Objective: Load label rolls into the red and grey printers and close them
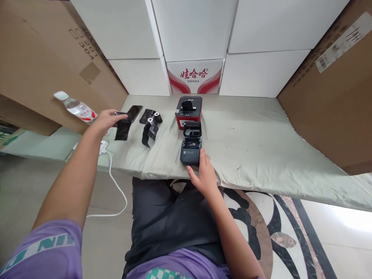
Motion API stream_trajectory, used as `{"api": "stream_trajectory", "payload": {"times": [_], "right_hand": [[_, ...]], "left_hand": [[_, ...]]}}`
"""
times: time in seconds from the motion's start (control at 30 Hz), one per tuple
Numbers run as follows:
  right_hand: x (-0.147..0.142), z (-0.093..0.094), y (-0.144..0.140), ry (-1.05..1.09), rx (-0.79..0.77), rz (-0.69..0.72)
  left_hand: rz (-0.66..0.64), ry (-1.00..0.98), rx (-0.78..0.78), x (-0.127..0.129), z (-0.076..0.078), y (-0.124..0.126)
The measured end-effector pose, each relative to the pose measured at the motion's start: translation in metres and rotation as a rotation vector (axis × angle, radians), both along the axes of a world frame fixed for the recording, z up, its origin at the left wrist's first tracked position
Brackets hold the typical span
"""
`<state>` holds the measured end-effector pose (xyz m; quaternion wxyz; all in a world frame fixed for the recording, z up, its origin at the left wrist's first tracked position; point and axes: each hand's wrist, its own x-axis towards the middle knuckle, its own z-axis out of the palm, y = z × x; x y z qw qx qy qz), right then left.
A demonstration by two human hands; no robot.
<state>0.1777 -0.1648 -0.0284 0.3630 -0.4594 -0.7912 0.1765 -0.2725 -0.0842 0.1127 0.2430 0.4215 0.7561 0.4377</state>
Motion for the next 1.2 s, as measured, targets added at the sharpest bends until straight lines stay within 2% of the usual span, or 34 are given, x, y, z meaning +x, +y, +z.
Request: {"api": "stream_trajectory", "payload": {"times": [0.07,0.17,0.23,0.27,0.33,0.4,0.57,0.67,0.77,0.83,0.97,1.03,1.2], "right_hand": [[-0.001,0.0,0.0,0.003,0.01,-0.003],[-0.001,-0.001,0.0,0.009,0.026,-0.006],[-0.001,-0.002,0.0,0.013,0.03,-0.01],[-0.001,-0.003,0.0,0.016,0.031,-0.012],[-0.001,-0.004,0.001,0.028,0.033,-0.016],[-0.001,-0.005,0.002,0.045,0.027,-0.02],[-0.004,0.002,0.001,0.112,0.014,-0.058],[-0.008,0.014,0.001,0.137,0.089,-0.082],[-0.015,0.029,0.004,0.174,0.17,-0.06],[-0.02,0.038,0.009,0.188,0.172,-0.01],[-0.025,0.05,0.019,0.108,0.111,0.09],[-0.027,0.052,0.02,0.115,0.087,0.119],[-0.032,0.049,0.014,0.347,-0.056,0.144]], "left_hand": [[0.026,-0.248,0.203,0.012,0.006,0.003],[-0.086,-0.603,0.471,0.044,0.007,0.002],[-0.137,-0.705,0.603,0.071,0.0,-0.002],[-0.115,-0.687,0.625,0.085,-0.005,-0.004],[-0.073,-0.603,0.623,0.112,-0.017,-0.009],[-0.094,-0.622,0.595,0.135,-0.03,-0.014],[-0.233,-0.832,0.6,0.178,-0.057,-0.022],[-0.324,-0.914,0.632,0.201,-0.072,-0.029],[-0.463,-0.908,0.651,0.221,-0.088,-0.033],[-0.525,-0.858,0.645,0.231,-0.099,-0.034],[-0.467,-0.792,0.617,0.242,-0.116,-0.034],[-0.487,-0.812,0.586,0.242,-0.118,-0.037],[-0.567,-0.845,0.574,0.24,-0.114,-0.05]]}}
